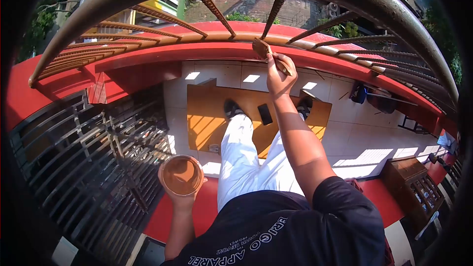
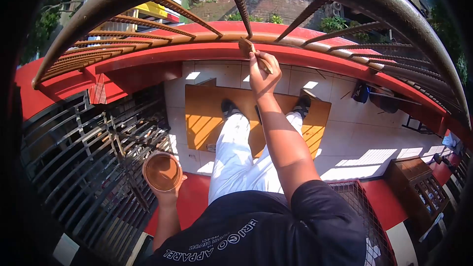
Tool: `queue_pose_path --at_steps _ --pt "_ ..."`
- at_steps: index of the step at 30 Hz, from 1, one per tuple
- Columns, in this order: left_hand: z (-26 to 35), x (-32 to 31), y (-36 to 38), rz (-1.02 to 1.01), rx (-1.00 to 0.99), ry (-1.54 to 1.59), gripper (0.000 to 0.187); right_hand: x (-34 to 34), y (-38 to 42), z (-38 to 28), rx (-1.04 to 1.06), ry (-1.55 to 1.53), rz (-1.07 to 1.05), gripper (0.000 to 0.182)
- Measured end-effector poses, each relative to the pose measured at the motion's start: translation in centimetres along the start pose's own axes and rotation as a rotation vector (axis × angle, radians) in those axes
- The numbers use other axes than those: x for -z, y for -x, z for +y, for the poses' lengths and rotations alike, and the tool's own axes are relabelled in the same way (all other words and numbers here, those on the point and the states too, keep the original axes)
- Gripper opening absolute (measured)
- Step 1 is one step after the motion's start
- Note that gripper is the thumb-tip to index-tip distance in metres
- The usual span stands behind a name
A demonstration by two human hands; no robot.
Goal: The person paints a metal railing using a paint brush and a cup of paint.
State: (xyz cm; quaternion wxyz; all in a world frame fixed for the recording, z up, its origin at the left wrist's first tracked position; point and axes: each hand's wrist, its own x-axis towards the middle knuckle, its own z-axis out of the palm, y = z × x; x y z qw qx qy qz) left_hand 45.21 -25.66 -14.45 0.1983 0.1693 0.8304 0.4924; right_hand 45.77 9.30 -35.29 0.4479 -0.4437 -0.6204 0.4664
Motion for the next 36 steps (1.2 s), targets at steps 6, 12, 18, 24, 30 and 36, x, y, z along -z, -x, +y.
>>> queue_pose_path --at_steps 6,12,18,24,30,36 --pt "-0.9 0.3 -1.5 0.002 0.071 0.027 0.107 1.9 -1.4 4.1 0.025 0.179 0.177 0.015" --pt "-2.9 0.6 -2.5 -0.009 0.075 -0.001 0.105 1.3 0.2 0.2 0.113 0.209 -0.029 0.013" --pt "-2.8 -0.1 -2.7 -0.075 0.050 0.033 0.108 1.3 -1.6 3.3 -0.021 0.228 0.214 0.014" --pt "-2.3 -0.9 -2.8 -0.100 0.035 -0.030 0.106 2.2 -0.3 0.5 0.057 0.165 0.076 0.011" --pt "-1.5 -1.5 -2.8 -0.126 -0.039 -0.085 0.108 1.2 -2.6 1.6 -0.087 0.208 0.105 0.011" --pt "-2.7 -1.0 -1.9 -0.172 -0.010 -0.068 0.109 4.5 -3.7 2.3 0.007 0.181 0.245 0.013"
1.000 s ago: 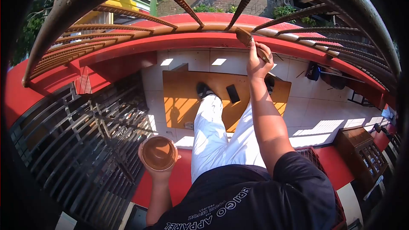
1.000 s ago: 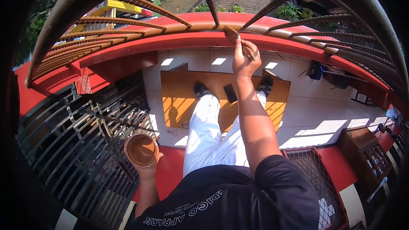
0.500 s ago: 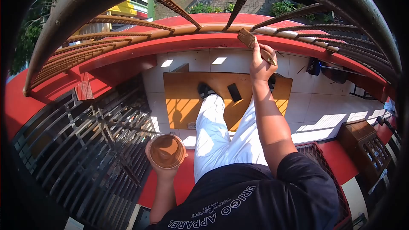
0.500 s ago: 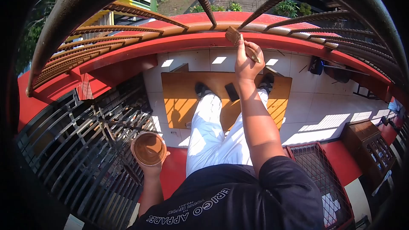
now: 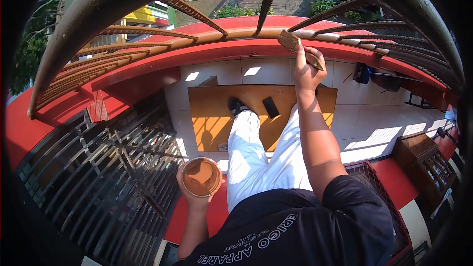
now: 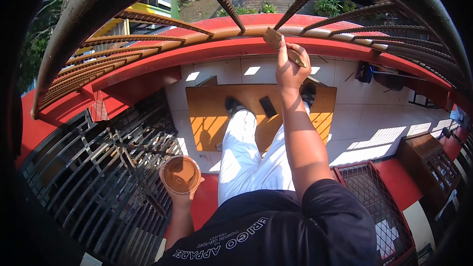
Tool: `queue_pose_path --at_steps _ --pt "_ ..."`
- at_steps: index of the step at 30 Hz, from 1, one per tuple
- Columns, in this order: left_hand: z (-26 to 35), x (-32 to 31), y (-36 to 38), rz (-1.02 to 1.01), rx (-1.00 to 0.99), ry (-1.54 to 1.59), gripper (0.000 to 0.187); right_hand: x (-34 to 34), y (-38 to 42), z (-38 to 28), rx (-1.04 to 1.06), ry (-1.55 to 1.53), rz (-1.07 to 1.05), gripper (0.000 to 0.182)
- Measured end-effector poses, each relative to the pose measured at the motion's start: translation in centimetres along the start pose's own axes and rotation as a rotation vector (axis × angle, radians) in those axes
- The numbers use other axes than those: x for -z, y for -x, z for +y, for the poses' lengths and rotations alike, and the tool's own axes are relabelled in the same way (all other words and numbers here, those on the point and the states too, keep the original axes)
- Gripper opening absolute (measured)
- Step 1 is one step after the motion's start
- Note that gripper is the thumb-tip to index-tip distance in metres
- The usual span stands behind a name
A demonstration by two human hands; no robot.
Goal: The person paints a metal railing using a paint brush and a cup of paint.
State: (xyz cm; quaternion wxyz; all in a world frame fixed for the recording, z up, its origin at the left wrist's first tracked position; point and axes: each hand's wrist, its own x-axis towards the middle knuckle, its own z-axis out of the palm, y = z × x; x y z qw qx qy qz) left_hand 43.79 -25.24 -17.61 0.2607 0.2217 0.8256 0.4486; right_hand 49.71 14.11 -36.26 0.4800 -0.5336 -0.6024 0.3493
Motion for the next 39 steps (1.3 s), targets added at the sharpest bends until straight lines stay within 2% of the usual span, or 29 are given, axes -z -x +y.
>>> queue_pose_path --at_steps 2,4,6,7,8,10,11,12,13,16,18,20,23,24,26,27,30,32,36,39 --pt "0.2 -0.5 0.0 0.012 0.074 0.047 0.110 -1.2 1.1 -1.6 0.014 -0.015 -0.022 0.013" --pt "-0.3 -1.0 0.5 0.036 0.226 0.201 0.110 -3.1 1.4 -2.2 -0.172 -0.091 -0.066 0.014" --pt "1.1 -1.5 0.2 0.050 0.298 0.294 0.109 -3.5 0.9 -2.4 -0.116 -0.013 -0.092 0.015" --pt "1.5 -1.5 0.1 0.041 0.261 0.263 0.108 -2.9 0.6 -2.5 -0.143 0.008 -0.089 0.015" --pt "1.8 -1.4 0.0 0.034 0.225 0.232 0.108 -2.0 0.2 -1.0 -0.013 0.087 -0.024 0.015" --pt "1.5 -1.0 0.2 0.003 0.039 0.052 0.107 0.8 -0.6 2.5 0.042 0.072 0.001 0.014" --pt "1.3 -1.0 0.2 -0.010 -0.053 -0.035 0.106 2.3 -0.9 2.2 -0.009 0.148 0.021 0.014" --pt "1.3 -1.2 0.2 -0.010 -0.029 0.006 0.108 3.8 -1.2 1.9 -0.061 0.225 0.041 0.013" --pt "1.2 -1.5 0.2 -0.010 -0.003 0.046 0.110 4.6 -1.3 3.2 0.047 0.210 0.078 0.012" --pt "-1.2 -1.8 1.5 0.005 0.201 0.189 0.110 4.1 -0.5 1.2 0.156 0.128 -0.007 0.012" --pt "-1.2 -2.2 1.3 -0.012 0.202 0.161 0.108 2.3 -0.1 -0.8 0.354 0.021 -0.146 0.016" --pt "-0.1 -2.3 0.7 -0.044 0.061 0.028 0.107 0.4 0.6 -0.6 0.402 0.005 -0.188 0.019" --pt "1.2 -2.4 0.4 -0.047 -0.020 -0.074 0.106 0.8 -0.2 0.5 0.270 0.077 -0.116 0.018" --pt "1.3 -2.5 0.5 -0.044 -0.009 -0.073 0.106 1.2 -0.7 1.1 0.226 0.043 -0.040 0.015" --pt "1.5 -2.5 0.7 -0.037 0.013 -0.067 0.106 3.3 -0.8 1.3 0.138 0.203 -0.021 0.014" --pt "1.4 -2.6 0.8 -0.040 0.019 -0.062 0.105 3.9 -0.5 1.2 0.144 0.160 -0.010 0.014" --pt "0.9 -2.8 0.9 -0.080 0.052 -0.026 0.104 4.1 0.4 -0.4 0.391 0.074 -0.190 0.015" --pt "0.8 -3.0 0.7 -0.099 0.024 -0.024 0.103 3.2 -0.1 -1.2 0.692 0.105 -0.295 0.023" --pt "1.1 -3.0 0.5 -0.109 -0.057 -0.114 0.104 2.3 -1.5 0.2 0.986 0.360 -0.605 0.021" --pt "-0.1 -2.6 1.3 -0.097 -0.013 -0.071 0.104 3.4 -1.9 2.0 1.142 0.415 -0.784 0.021"
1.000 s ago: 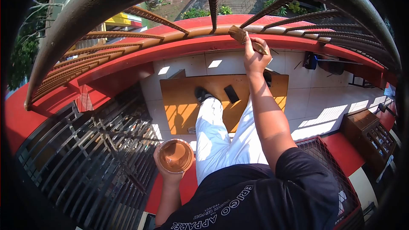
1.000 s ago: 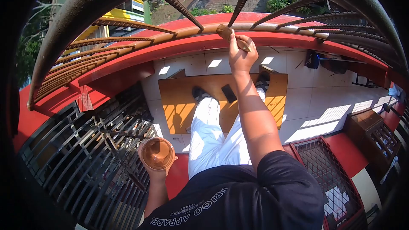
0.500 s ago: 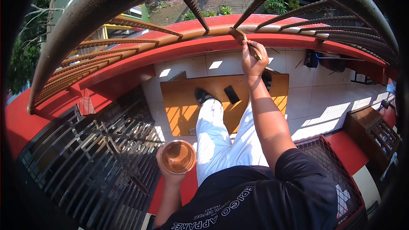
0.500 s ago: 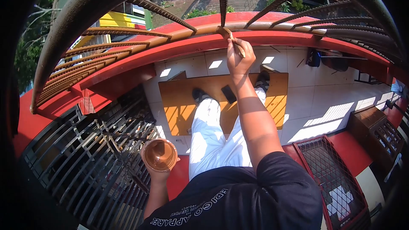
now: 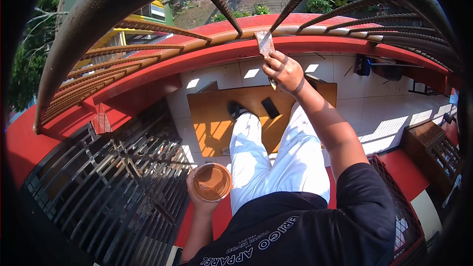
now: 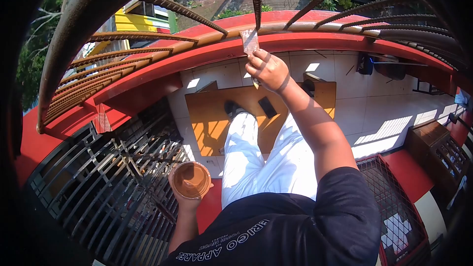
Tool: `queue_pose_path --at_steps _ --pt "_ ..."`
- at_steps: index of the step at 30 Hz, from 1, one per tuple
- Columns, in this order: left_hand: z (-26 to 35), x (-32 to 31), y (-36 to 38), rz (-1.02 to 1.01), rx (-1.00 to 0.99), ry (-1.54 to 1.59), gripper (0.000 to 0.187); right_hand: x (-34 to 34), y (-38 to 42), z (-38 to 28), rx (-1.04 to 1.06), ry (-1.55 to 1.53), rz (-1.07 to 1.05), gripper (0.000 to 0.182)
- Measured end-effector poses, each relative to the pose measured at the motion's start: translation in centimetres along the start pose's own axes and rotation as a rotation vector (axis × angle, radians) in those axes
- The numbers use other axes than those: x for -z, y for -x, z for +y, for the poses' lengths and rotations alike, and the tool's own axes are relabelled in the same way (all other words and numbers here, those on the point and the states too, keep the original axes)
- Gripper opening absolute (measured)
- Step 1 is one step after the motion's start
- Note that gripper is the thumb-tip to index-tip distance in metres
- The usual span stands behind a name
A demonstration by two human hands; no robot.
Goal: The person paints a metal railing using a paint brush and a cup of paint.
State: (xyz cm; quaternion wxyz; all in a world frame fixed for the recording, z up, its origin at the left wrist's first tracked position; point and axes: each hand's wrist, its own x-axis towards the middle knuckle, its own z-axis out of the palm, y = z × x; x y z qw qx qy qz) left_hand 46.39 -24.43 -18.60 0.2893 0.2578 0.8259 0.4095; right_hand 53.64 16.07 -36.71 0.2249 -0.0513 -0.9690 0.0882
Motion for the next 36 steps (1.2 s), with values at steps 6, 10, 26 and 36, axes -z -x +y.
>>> queue_pose_path --at_steps 6,10,26,36 --pt "-0.1 -0.6 -0.3 -0.007 0.020 0.057 0.102 1.0 2.0 -1.4 0.068 -0.084 -0.087 0.022" --pt "0.7 -0.7 -0.6 -0.017 0.024 0.048 0.105 2.0 -1.2 -0.9 -0.013 -0.010 0.057 0.023" --pt "1.0 -1.8 -1.1 -0.066 -0.056 0.026 0.112 -1.5 -4.2 -4.7 -0.902 -0.464 0.751 0.016" --pt "1.4 -1.5 -0.6 -0.003 -0.078 -0.022 0.098 -0.1 0.4 -2.6 -1.064 -0.250 0.761 0.014"
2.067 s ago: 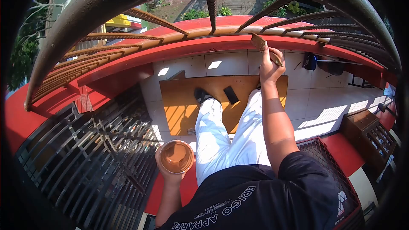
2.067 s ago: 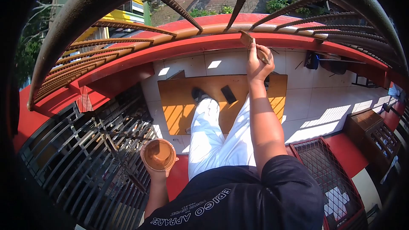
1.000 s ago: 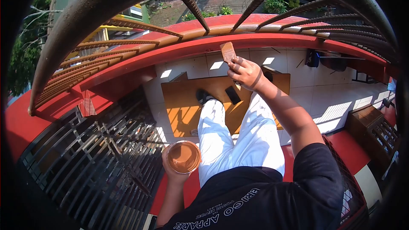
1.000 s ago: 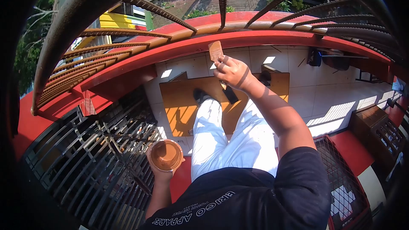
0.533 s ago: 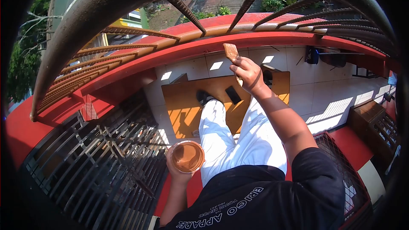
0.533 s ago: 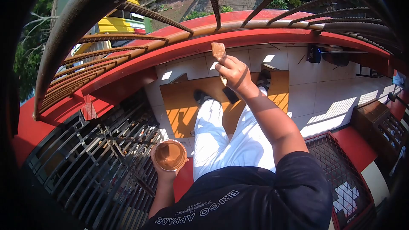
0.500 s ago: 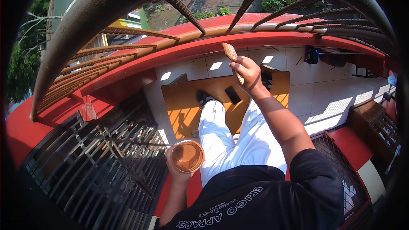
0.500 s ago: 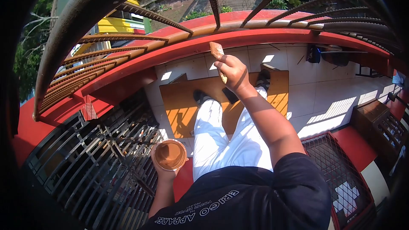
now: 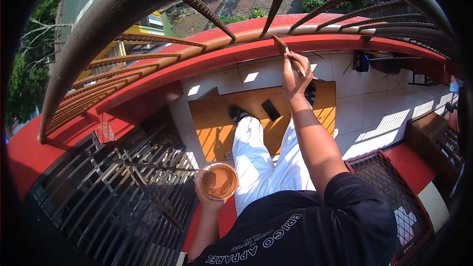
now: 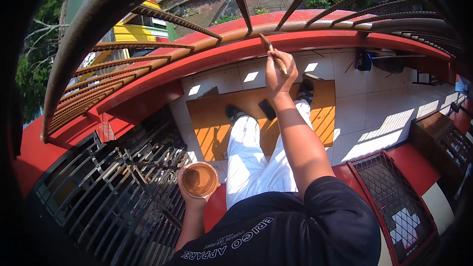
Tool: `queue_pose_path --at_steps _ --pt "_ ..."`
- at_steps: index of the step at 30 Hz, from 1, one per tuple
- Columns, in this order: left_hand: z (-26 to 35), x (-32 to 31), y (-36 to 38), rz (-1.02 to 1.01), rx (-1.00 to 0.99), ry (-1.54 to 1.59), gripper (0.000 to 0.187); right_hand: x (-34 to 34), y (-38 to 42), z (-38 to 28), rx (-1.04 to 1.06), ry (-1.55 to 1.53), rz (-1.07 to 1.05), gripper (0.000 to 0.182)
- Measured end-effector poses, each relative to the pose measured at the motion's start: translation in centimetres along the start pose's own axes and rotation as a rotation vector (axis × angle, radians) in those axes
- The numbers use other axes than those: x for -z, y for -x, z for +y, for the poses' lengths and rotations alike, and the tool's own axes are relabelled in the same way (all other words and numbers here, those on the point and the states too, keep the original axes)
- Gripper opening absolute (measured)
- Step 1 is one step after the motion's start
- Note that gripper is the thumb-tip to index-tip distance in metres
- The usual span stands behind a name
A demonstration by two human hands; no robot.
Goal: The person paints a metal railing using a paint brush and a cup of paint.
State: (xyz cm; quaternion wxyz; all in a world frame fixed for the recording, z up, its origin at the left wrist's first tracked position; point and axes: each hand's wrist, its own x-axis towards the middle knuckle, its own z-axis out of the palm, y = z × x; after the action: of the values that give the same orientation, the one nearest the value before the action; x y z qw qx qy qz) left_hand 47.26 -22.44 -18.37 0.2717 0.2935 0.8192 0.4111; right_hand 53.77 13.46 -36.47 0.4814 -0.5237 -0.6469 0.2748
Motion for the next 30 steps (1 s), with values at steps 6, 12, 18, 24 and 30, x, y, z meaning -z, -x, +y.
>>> queue_pose_path --at_steps 6,12,18,24,30 --pt "0.0 -0.2 0.1 -0.054 0.019 0.069 0.106 -3.7 1.0 -1.9 0.048 -0.168 -0.077 0.015" --pt "-0.4 0.0 0.5 -0.013 0.025 0.033 0.099 0.7 -1.5 1.1 0.039 0.051 0.116 0.017" --pt "-0.7 -0.5 0.6 -0.056 0.052 0.105 0.100 -2.6 1.0 -0.8 0.236 0.034 -0.062 0.024" --pt "-0.8 0.2 0.8 -0.076 0.056 0.030 0.101 -4.4 3.7 -3.1 0.220 -0.118 -0.202 0.022" --pt "-0.9 -0.1 1.1 -0.054 0.041 0.060 0.105 -0.4 -1.6 1.2 0.138 0.051 0.050 0.015"
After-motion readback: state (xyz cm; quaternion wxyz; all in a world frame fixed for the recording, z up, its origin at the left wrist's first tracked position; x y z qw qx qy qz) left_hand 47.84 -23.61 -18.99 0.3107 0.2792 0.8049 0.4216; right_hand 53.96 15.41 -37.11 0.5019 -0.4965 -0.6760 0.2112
